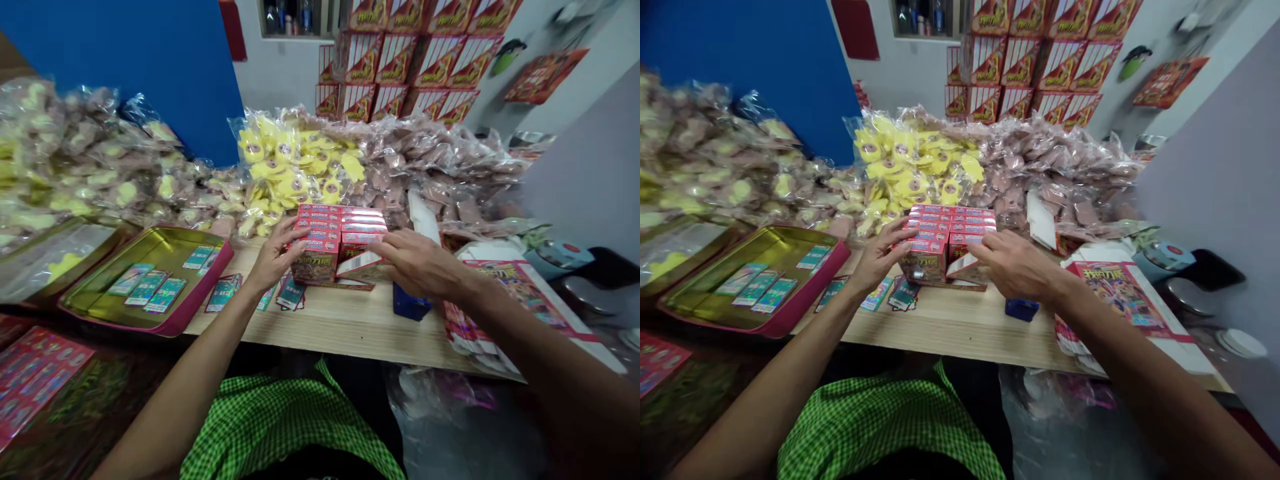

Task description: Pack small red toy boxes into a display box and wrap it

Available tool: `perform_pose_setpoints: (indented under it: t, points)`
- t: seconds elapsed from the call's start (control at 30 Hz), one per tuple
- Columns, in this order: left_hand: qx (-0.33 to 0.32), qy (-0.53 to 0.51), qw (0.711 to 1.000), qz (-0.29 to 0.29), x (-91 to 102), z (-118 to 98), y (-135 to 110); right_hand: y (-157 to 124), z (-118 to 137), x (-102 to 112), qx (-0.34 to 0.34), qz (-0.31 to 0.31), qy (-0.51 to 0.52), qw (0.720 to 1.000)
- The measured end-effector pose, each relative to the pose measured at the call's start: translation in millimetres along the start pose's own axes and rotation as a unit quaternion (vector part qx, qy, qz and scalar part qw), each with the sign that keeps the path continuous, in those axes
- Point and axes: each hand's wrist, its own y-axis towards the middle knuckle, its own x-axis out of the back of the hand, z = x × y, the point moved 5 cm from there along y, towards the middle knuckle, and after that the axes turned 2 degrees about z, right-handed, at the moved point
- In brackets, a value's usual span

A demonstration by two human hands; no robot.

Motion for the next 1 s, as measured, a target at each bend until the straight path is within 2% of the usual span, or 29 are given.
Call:
perform_pose_setpoints:
  t: [0.1, 0.13, 0.2, 0.33, 0.43, 0.5, 0.57, 0.67, 0.73, 0.83, 0.93, 1.0]
  points:
    - [-0.006, 0.008, 1.000, -0.002, 0.1, -1.4, -0.5, -19.4, -8.9, -6.1, -0.011, -0.038, 0.046, 0.998]
    - [-0.008, 0.009, 1.000, -0.003, 0.3, -1.8, -0.5, -22.5, -11.9, -6.3, -0.024, -0.035, 0.050, 0.998]
    - [-0.010, 0.014, 1.000, -0.004, 0.6, -2.1, 0.0, -19.5, -16.1, -6.0, -0.055, 0.011, 0.043, 0.997]
    - [-0.008, 0.025, 1.000, 0.007, -0.4, -1.7, 1.6, 16.0, -11.6, -8.3, -0.058, 0.129, 0.004, 0.990]
    - [-0.010, 0.024, 1.000, 0.007, -3.0, -2.7, 0.8, 41.8, -3.8, -18.1, -0.027, 0.154, -0.070, 0.985]
    - [-0.008, 0.020, 1.000, -0.002, -3.5, -4.6, -1.6, 46.1, -0.6, -24.3, -0.021, 0.122, -0.118, 0.985]
    - [-0.008, 0.029, 1.000, -0.001, -2.6, -8.3, -4.2, 38.6, -0.1, -26.6, -0.038, 0.058, -0.112, 0.991]
    - [-0.012, 0.083, 0.996, 0.002, 2.9, -16.7, -1.5, 15.7, -8.6, -26.4, -0.123, -0.042, -0.051, 0.990]
    - [-0.017, 0.139, 0.990, 0.000, 5.8, -23.0, 9.1, 5.0, -16.3, -30.2, -0.193, -0.068, -0.046, 0.978]
    - [-0.021, 0.247, 0.967, 0.056, -4.8, -28.8, 37.2, 10.6, -21.6, -42.8, -0.240, -0.038, -0.064, 0.968]
    - [0.022, 0.336, 0.926, 0.171, -27.6, -24.4, 62.0, 31.1, -21.1, -57.6, -0.222, 0.043, -0.035, 0.973]
    - [0.056, 0.371, 0.897, 0.235, -38.7, -21.3, 69.1, 40.3, -23.7, -61.5, -0.209, 0.091, 0.004, 0.974]
